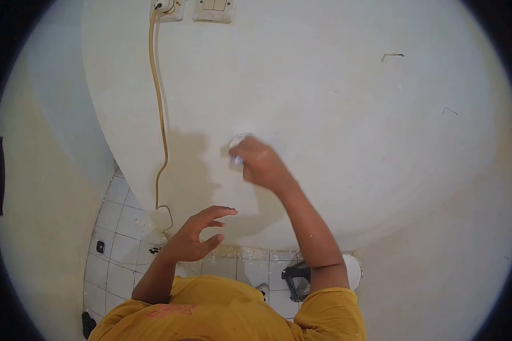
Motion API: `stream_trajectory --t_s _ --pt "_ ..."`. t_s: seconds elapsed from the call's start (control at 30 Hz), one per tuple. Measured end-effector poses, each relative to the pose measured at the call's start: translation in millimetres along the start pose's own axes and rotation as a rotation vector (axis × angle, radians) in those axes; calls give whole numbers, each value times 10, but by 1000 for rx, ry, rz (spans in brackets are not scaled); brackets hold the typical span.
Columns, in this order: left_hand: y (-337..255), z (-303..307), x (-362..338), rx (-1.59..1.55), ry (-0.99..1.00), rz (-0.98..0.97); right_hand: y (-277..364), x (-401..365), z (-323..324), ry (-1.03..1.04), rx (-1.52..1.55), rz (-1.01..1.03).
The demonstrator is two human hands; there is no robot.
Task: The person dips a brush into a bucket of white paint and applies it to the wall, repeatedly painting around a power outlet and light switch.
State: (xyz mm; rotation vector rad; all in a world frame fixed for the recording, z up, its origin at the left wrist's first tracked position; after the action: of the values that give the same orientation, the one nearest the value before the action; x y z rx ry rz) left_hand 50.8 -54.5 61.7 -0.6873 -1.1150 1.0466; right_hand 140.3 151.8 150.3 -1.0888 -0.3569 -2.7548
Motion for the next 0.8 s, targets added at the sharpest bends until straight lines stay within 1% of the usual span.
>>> stream_trajectory --t_s 0.03,0.07,0.1,0.13,0.17,0.2,0.3,0.33,0.43,0.47,0.57,0.73,0.8 --pt "5 0 3 -2 3 -7 68 186 173 -82 -15 -38" --pt "12 3 -22 -5 5 -17 90 363 296 -179 -76 26" --pt "12 -9 -17 -9 8 -24 60 497 449 -267 -83 44" --pt "8 -22 -13 -15 8 -31 81 635 588 -319 -178 81" --pt "3 -37 -8 -20 8 -36 96 768 672 -418 -192 198" --pt "3 -44 -6 -26 5 -41 107 857 717 -463 -214 235" --pt "32 -64 -32 0 11 -34 250 1021 734 -530 -334 482" --pt "40 -64 -48 12 7 -27 278 1020 706 -535 -350 474" --pt "72 -76 -96 34 0 4 270 908 489 -460 -449 452" --pt "83 -78 -125 36 0 18 242 824 372 -423 -404 411" --pt "86 -44 -218 47 -14 56 108 482 -101 -277 -430 307" --pt "209 -42 -411 82 -27 137 27 -294 -758 -129 -258 60" --pt "364 -130 -542 123 -16 243 31 -602 -1014 -58 -192 -52"
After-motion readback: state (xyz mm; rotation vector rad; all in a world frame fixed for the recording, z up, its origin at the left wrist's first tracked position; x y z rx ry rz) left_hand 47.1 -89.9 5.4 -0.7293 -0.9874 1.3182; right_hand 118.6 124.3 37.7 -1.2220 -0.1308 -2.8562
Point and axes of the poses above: each hand's wrist, its own x-axis towards the middle knuckle, its own z-axis out of the back of the hand, y = z × x, the point moved 3 cm from there along x, towards the middle knuckle, and after that the axes turned 9 degrees about x, right-handed, at the moved point
